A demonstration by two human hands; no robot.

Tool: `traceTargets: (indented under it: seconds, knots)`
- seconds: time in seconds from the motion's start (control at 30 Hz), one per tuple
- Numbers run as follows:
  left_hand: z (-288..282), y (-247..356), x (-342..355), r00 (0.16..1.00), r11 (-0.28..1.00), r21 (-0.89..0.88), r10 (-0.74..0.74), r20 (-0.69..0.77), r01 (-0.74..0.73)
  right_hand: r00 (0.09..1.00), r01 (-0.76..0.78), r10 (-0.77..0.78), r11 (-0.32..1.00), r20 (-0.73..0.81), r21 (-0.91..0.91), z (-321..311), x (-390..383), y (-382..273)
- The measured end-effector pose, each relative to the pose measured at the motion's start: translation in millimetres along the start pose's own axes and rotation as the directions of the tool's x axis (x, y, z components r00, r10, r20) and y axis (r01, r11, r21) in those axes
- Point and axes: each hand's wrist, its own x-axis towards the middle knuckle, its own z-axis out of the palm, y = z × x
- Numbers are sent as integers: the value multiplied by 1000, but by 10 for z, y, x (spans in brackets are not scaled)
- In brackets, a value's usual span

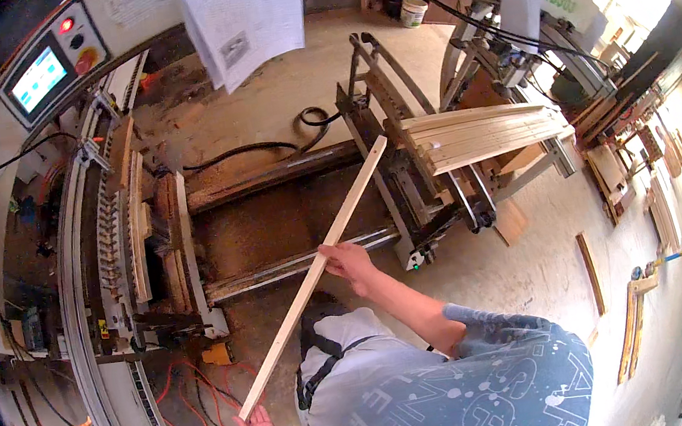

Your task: The person operates a CNC woodworking machine in a workshop, feeding long wooden planks into the machine one by one. They guide the planks through the processing area and then stack the finished pieces on a nearby cart. The process is repeated for multiple planks throughout the clip.

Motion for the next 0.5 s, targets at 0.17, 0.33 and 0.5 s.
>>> traceTargets:
  seconds: [0.17,0.33,0.5]
  knots:
    - [378,-205,-345,995,990,135,38,89,-50,1000,1,-1,998,9,69,-429,-73,-181]
    - [701,-563,-403,998,989,142,45,33,-49,999,29,-31,996,25,82,-857,68,-509]
    - [1971,-1476,-556,985,953,303,-34,168,-19,985,147,-120,961,-127,232,-2050,164,-1217]
